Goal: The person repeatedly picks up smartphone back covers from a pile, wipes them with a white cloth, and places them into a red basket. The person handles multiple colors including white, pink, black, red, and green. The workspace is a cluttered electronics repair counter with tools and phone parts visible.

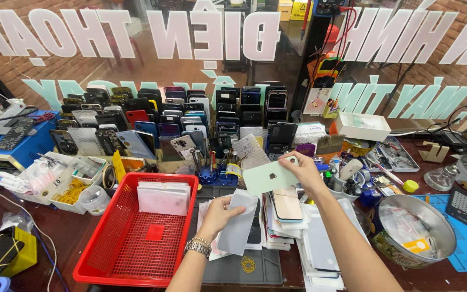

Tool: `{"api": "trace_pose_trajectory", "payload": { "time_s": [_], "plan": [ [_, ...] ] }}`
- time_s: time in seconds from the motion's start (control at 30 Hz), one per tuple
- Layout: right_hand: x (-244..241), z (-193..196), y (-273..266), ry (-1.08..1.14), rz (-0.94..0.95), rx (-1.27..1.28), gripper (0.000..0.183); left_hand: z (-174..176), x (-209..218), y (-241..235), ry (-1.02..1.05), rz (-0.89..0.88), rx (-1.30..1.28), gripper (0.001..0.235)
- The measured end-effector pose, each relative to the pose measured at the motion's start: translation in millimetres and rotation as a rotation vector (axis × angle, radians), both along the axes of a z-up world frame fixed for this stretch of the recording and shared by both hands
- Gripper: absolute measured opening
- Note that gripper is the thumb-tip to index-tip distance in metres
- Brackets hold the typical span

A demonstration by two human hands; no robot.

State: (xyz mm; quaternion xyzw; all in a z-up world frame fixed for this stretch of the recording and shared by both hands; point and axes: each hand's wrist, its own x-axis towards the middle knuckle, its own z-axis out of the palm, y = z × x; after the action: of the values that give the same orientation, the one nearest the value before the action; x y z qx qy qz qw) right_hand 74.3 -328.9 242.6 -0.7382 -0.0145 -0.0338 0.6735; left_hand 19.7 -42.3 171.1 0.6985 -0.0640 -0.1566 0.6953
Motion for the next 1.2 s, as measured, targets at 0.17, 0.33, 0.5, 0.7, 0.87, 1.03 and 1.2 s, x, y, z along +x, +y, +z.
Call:
{"api": "trace_pose_trajectory", "payload": {
  "time_s": [0.17,0.33,0.5,0.7,0.87,1.03,1.2],
  "plan": [
    [2,9,-1,0.049,0.071,-0.097,0.023,2,0,5,-0.007,-0.059,0.007,0.028],
    [5,21,-2,0.189,0.222,-0.221,0.024,0,-2,10,0.099,-0.111,0.05,0.032],
    [7,27,9,0.254,0.352,-0.361,0.028,-6,-5,13,0.147,-0.2,0.034,0.038],
    [10,8,47,0.361,0.436,-0.404,0.033,-5,-3,11,0.211,-0.212,-0.026,0.039],
    [4,-15,70,0.225,0.403,-0.301,0.036,0,0,11,0.224,-0.143,-0.12,0.039],
    [5,-22,68,0.12,0.212,-0.355,0.03,-1,3,19,0.176,-0.046,-0.168,0.035],
    [-5,-30,86,0.079,0.345,-0.408,0.033,-4,9,17,0.216,0.062,-0.23,0.035]
  ]
}}
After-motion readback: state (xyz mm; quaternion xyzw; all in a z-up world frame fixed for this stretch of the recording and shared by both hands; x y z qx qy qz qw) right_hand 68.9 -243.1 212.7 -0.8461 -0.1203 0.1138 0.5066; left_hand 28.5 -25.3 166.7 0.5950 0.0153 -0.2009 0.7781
